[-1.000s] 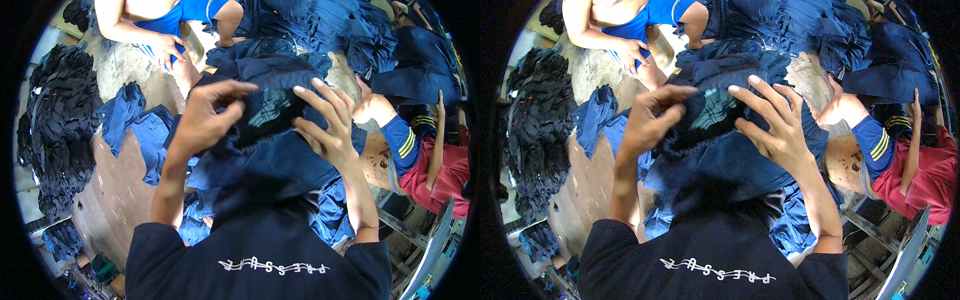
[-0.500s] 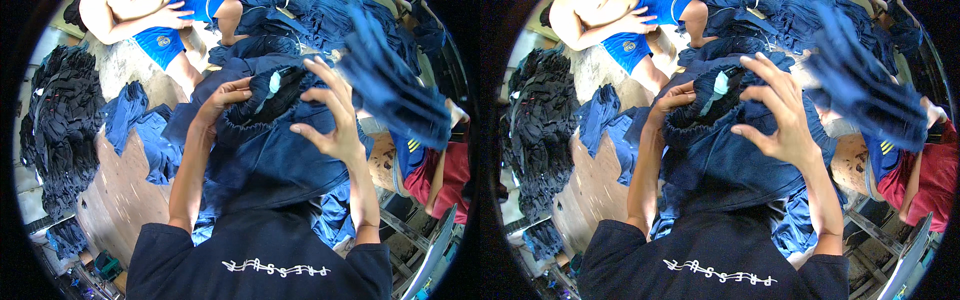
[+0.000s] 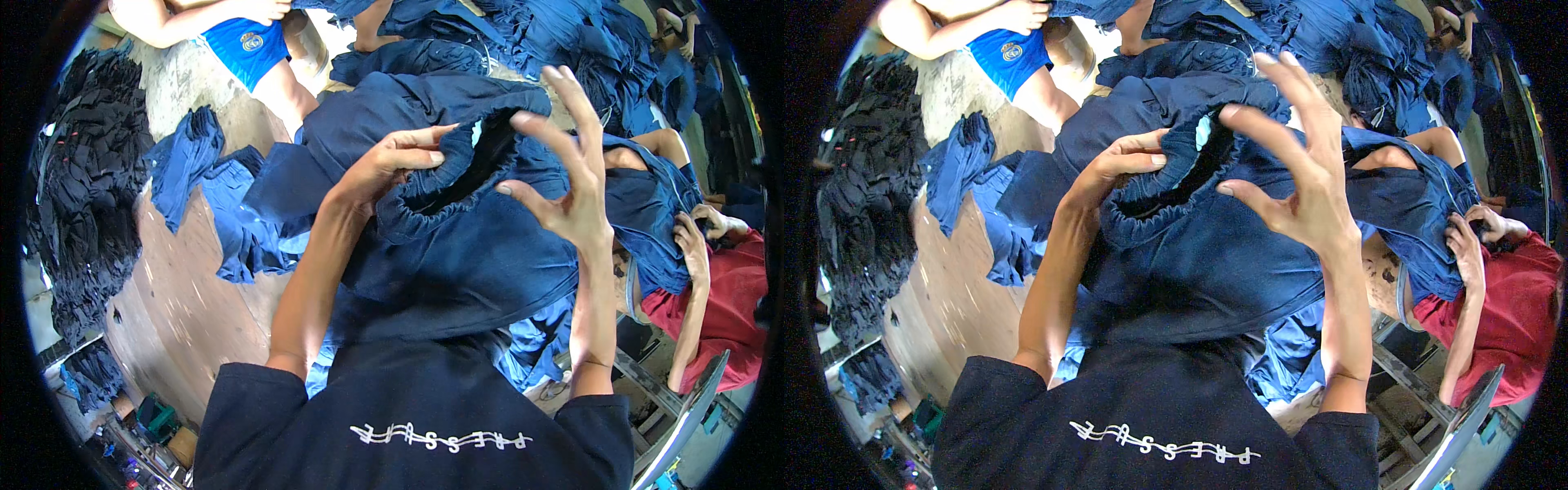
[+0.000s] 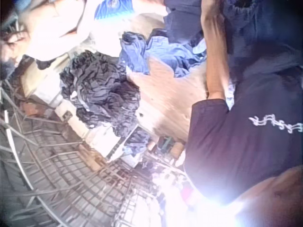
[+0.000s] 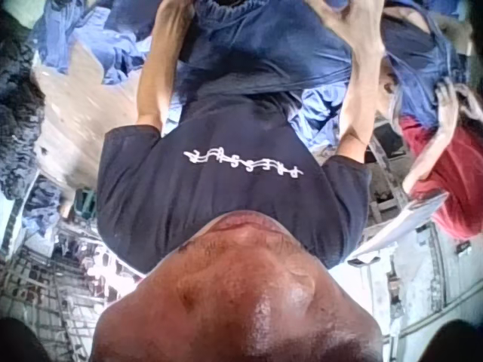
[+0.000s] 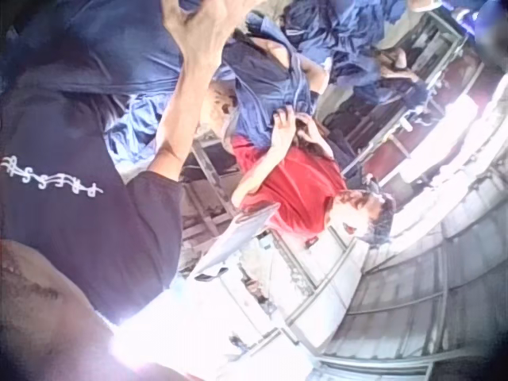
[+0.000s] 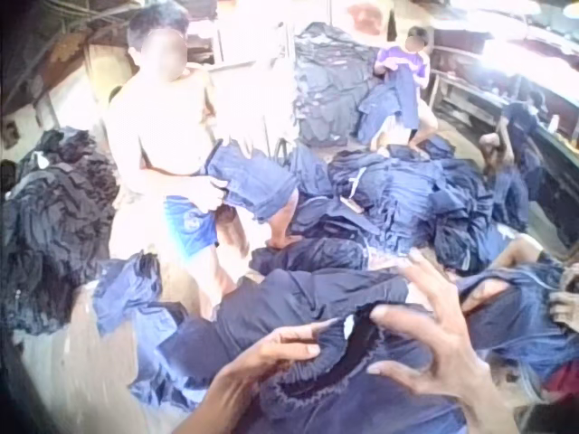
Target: The person repeatedly picks up dark blue pants from a large pile, turns them inside out to check the interior, and places them back down. The person also uses shears to cut a white binding string from a bundle of pants.
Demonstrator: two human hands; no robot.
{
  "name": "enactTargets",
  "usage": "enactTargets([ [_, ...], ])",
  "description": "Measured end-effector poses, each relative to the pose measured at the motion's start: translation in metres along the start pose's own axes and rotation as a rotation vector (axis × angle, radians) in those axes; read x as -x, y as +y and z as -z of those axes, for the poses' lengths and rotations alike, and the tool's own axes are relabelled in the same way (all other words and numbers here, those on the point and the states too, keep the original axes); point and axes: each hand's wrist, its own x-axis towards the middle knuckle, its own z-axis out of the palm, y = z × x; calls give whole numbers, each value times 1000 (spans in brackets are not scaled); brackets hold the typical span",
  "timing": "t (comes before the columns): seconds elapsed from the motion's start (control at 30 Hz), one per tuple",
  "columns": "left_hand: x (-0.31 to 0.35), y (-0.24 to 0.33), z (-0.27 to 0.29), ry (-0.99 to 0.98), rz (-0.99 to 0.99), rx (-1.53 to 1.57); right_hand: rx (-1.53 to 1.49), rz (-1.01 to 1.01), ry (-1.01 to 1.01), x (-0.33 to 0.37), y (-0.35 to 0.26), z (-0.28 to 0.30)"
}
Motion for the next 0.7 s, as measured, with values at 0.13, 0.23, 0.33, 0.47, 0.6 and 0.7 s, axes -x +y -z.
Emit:
enactTargets([
  [0.13, -7, 2, 8, 116, 16, -96, 9, -6, -145, -6, 6, -2],
  [0.23, -8, -1, 17, 49, 39, 138, -96, -42, -84, -2, 15, -13],
  [0.33, -10, -5, 22, 73, 46, 195, -95, -90, -37, 3, 24, -20],
  [0.47, -12, -9, 23, 77, 18, 173, -146, -137, -15, 9, 32, -24],
  [0.6, -12, -10, 20, 175, 23, 149, -259, -188, 28, 15, 36, -30],
  [0.7, -9, -7, 15, 87, 21, 202, -345, -270, 52, 21, 35, -36],
])
